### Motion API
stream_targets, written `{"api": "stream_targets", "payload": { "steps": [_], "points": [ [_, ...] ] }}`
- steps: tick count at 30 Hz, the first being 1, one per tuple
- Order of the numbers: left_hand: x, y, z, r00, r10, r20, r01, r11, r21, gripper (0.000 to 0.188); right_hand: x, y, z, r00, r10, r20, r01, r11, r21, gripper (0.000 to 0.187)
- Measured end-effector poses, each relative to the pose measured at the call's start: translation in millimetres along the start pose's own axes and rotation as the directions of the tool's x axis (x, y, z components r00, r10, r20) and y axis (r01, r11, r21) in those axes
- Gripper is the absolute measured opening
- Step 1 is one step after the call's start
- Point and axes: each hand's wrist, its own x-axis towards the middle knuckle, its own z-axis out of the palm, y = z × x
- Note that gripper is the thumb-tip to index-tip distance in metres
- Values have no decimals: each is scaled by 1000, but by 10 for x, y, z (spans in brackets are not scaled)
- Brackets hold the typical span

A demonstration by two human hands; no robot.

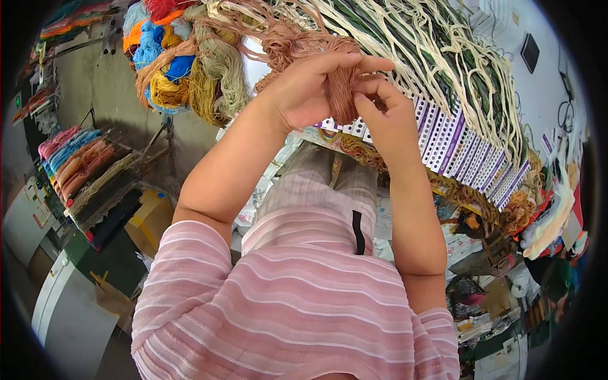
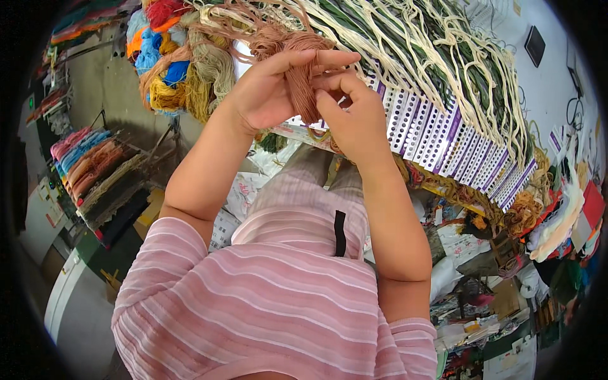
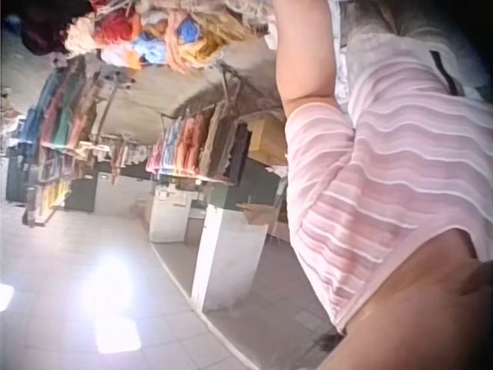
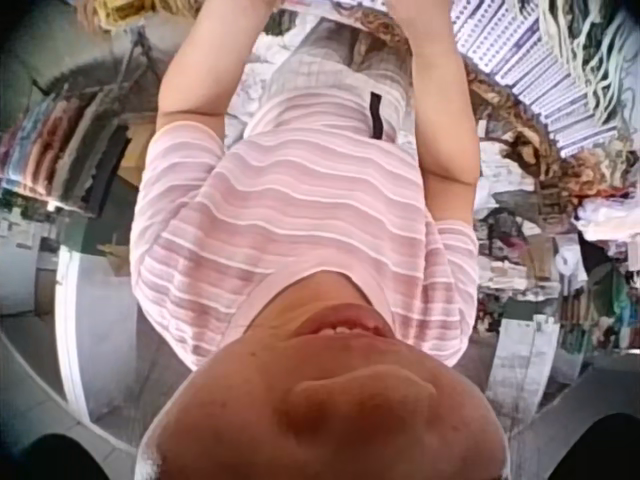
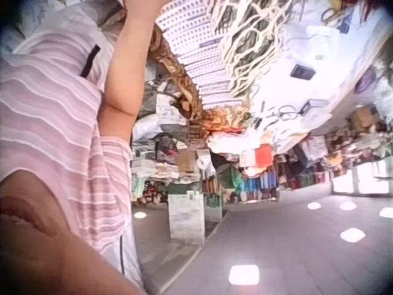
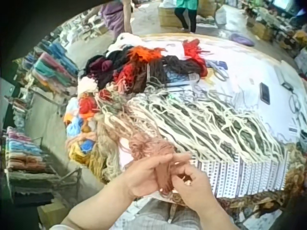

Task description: Attaching and organizing colored thread samples onto indexed sample cards.

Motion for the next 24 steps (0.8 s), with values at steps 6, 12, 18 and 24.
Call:
{"api": "stream_targets", "payload": {
  "steps": [6,12,18,24],
  "points": [
    [-50,76,-9,996,68,-64,-72,996,-58,47,-36,-86,-23,999,45,28,-50,973,225,7],
    [-57,87,-41,999,48,-23,-45,994,101,47,-30,-49,-94,998,37,41,-49,932,359,8],
    [-42,63,-55,1000,-1,-9,1,1000,11,51,13,-166,33,988,150,21,-150,958,244,12],
    [-60,78,-29,1000,8,21,-10,997,72,55,33,-172,16,982,173,75,-185,963,194,9]
  ]
}}
